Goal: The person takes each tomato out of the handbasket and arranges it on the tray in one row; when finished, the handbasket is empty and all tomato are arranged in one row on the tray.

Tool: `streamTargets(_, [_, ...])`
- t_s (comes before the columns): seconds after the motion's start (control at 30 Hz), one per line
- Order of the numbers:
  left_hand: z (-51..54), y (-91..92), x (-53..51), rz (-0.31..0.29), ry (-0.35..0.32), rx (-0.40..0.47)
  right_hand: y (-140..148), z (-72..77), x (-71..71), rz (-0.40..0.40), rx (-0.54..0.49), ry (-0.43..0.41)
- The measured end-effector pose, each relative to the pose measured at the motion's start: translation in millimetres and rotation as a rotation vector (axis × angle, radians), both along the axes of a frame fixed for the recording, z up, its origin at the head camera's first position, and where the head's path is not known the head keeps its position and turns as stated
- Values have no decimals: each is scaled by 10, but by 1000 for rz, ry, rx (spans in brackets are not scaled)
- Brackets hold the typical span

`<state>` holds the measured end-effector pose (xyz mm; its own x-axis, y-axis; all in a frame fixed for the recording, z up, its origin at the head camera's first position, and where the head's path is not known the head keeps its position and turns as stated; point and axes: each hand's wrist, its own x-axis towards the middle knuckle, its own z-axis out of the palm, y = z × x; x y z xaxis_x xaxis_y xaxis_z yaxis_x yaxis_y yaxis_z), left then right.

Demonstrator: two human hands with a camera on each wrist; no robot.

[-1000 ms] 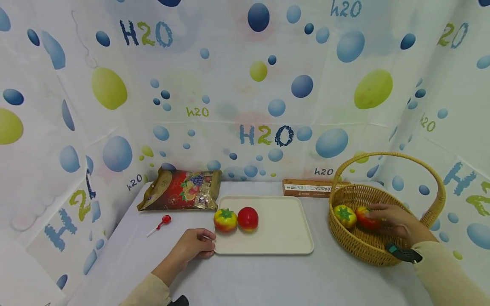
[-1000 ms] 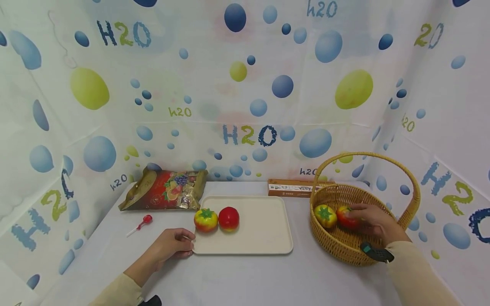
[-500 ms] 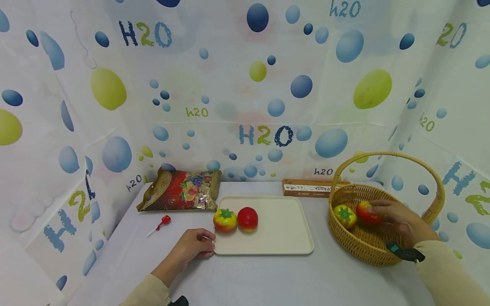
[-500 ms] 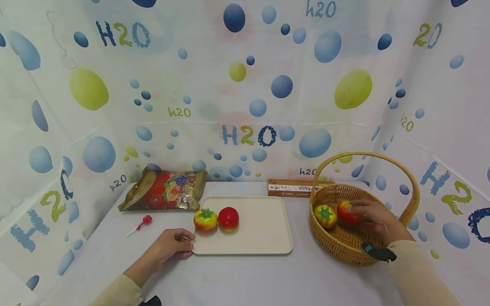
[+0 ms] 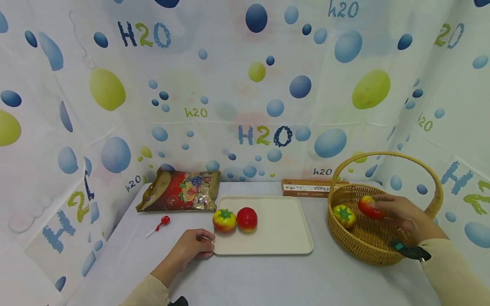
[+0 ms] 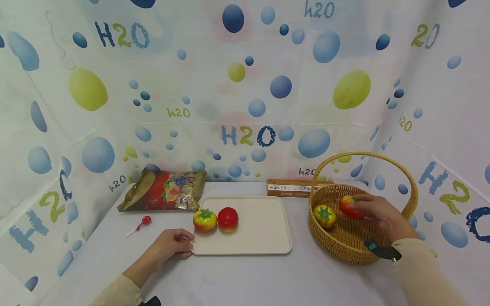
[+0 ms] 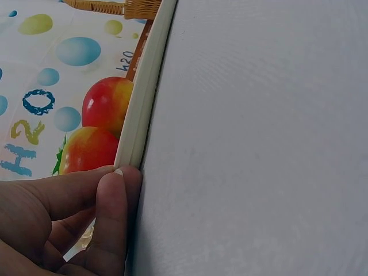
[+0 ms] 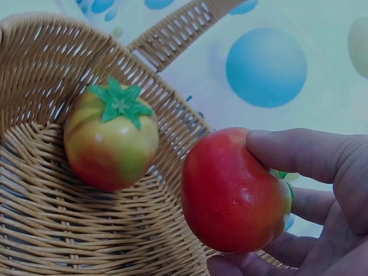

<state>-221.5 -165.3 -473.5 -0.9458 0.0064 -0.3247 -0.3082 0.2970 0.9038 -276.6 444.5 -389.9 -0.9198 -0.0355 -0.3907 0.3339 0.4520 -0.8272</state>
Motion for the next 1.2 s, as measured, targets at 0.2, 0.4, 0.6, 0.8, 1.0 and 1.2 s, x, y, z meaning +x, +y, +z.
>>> streamTargets(0.2, [2, -3, -4, -1, -4, -4, -6, 86, 24, -17, -42, 5])
streamTargets(0.4, [0, -7, -10, 1, -5, -4, -13, 194, 54, -32, -68, 44])
streamTargets(0.6, [7, -2, -5, 0, 0, 7, -22, 282, 87, -29, -125, 61])
streamTargets(0.8, [7, 2, -9, 5, -6, 8, -74, 361, 128, -9, -124, 90])
streamTargets(1.0, [1, 1, -15, 5, -6, 7, -157, 445, 162, 9, -137, 105])
streamTargets(1.2, [6, -2, -12, 3, -5, 4, -237, 513, 199, 27, -165, 127])
